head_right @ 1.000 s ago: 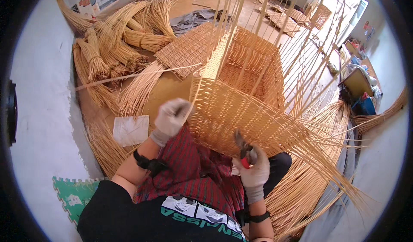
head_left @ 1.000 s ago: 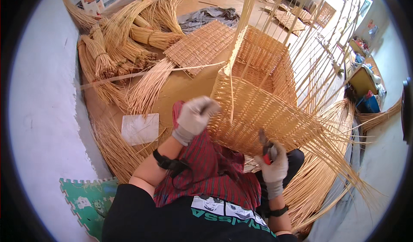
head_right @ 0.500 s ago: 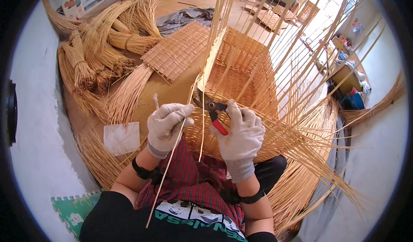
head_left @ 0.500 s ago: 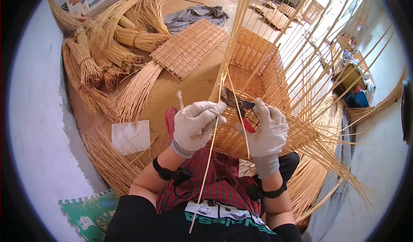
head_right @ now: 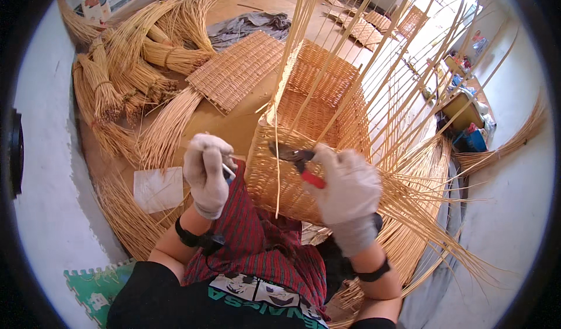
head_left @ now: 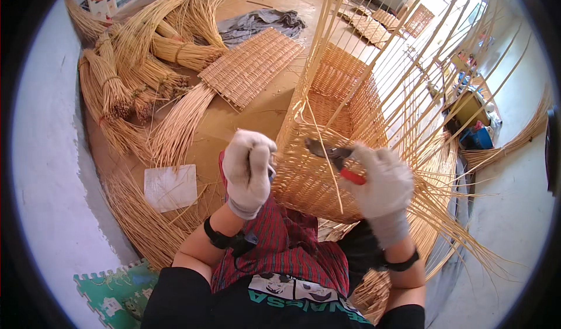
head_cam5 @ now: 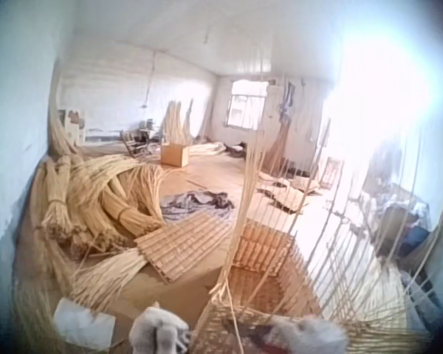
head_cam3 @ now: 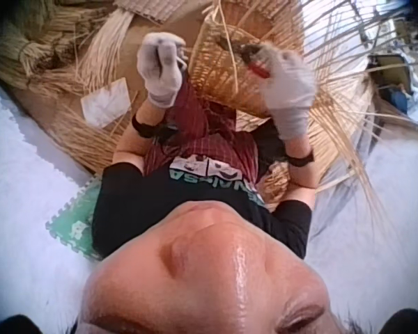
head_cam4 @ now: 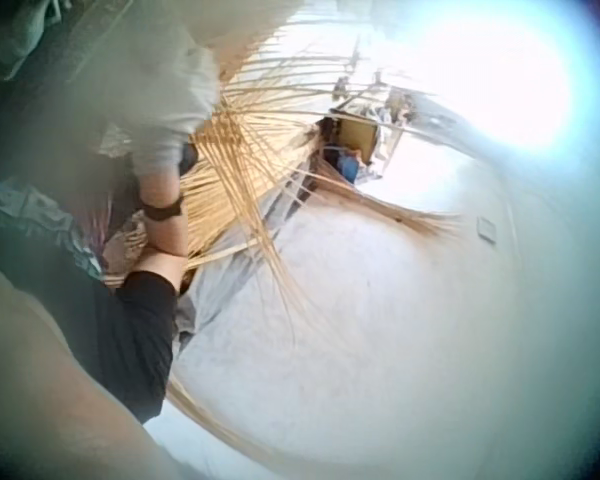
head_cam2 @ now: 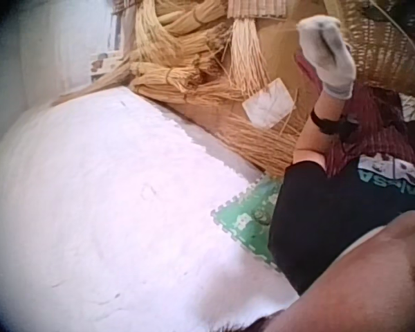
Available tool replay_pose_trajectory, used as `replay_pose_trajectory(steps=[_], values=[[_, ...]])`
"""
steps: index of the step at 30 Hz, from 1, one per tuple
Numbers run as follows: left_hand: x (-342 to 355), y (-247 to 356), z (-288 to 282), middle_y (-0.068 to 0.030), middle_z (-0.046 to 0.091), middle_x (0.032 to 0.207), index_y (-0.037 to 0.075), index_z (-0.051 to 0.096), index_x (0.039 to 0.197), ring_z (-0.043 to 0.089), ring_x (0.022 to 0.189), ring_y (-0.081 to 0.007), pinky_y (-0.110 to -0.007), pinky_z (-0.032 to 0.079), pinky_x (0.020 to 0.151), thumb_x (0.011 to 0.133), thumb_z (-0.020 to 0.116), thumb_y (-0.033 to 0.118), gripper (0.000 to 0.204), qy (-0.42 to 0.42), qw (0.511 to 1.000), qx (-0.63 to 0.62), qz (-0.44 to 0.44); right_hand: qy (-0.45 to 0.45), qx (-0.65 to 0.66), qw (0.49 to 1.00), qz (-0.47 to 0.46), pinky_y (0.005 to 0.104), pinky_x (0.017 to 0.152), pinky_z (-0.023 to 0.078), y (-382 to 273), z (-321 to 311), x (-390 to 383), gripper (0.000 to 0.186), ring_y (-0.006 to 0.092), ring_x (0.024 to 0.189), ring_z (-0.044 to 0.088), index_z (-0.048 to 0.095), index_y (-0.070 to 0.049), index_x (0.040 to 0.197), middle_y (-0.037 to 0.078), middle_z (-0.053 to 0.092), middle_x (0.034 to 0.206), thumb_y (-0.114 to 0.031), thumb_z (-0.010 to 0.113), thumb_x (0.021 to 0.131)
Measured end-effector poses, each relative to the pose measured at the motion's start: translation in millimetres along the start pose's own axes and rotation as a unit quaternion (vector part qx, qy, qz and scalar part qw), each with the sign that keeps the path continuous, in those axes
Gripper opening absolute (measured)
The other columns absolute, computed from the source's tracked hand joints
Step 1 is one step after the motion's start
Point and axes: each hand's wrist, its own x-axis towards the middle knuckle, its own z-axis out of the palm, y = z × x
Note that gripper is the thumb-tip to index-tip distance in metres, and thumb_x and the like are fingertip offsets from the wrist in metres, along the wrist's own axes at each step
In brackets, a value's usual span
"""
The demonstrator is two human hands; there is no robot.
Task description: Weave and measure a large bamboo or rattan basket.
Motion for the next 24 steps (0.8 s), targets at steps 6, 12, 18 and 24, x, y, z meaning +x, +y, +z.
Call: replay_pose_trajectory(steps=[6,12,18,24], values=[[-4,11,39,0.0034,0.051,0.07,0.0,0.062,0.118,0.045,0.059,-0.0029,-0.021,0.038,0.055,0.097,0.059,-0.001,0.022,-0.182,0.977,0.05,-0.095,0.099,-0.234,0.949,-0.185,0.0361,0.085,0.045,-6,-48,52,0.052,0.02,0.101,0.058,0.057,-0.014,0.127,0.003,0.058,0.102,-0.024,0.077,0.079],[0,12,30,0.0049,0.05,0.075,0.001,0.063,0.109,0.04,0.054,-0.0003,-0.019,0.032,0.049,0.103,0.055,0.008,0.012,-0.064,0.994,-0.014,-0.082,0.016,-0.373,0.901,-0.219,0.0348,0.088,0.046,-27,2,85,0.036,0.016,0.106,0.057,0.058,-0.013,0.124,0.001,0.059,0.105,-0.02,0.066,0.09],[-1,7,-3,0.003,0.057,0.079,0.004,0.064,0.109,0.044,0.052,-0.0009,-0.018,0.038,0.043,0.106,0.055,0.023,0.022,-0.006,0.994,-0.043,-0.096,-0.028,-0.351,0.912,-0.211,0.0329,0.078,0.051,-46,-23,84,0.021,0.0171,0.099,0.063,0.068,-0.014,0.11,0.002,0.063,0.1,-0.016,0.065,0.089],[-8,-31,-134,0.002,0.058,0.069,0.007,0.065,0.097,0.051,0.053,-0.0047,-0.021,0.042,0.046,0.104,0.057,0.028,0.023,0.164,0.96,0.052,-0.222,-0.014,-0.228,0.956,-0.186,0.0399,0.073,0.055,9,-85,59,0.031,0.0275,0.088,0.069,0.073,-0.014,0.103,0.009,0.067,0.085,-0.027,0.076,0.075]])
